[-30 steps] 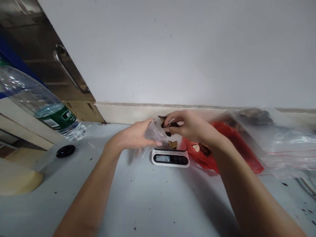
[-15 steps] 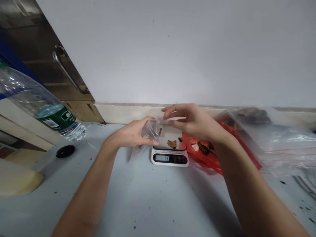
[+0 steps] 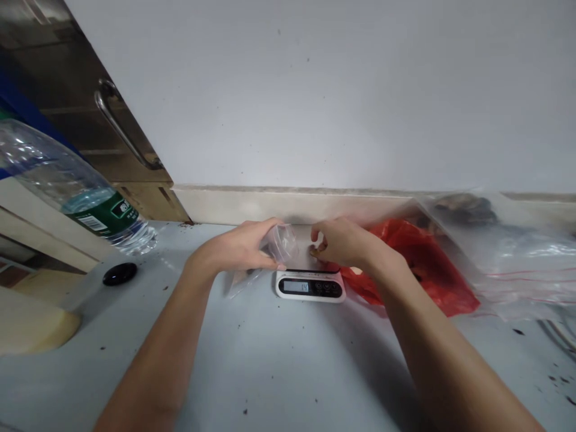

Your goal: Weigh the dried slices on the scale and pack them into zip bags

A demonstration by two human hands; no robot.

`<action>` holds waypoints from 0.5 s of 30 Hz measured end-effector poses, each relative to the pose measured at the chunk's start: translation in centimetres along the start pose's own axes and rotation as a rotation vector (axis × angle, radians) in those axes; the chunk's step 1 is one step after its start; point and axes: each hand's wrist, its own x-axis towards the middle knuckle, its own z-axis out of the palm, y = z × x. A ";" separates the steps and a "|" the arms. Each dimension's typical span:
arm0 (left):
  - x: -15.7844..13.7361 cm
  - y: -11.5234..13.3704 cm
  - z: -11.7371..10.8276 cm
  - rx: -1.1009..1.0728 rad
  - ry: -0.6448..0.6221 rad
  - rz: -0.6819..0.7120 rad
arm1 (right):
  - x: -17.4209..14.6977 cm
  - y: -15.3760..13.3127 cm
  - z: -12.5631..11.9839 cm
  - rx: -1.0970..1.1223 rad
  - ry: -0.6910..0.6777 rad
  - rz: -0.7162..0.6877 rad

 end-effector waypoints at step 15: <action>0.1 0.4 0.4 0.072 -0.009 -0.017 | -0.1 0.8 -1.1 0.548 0.029 -0.157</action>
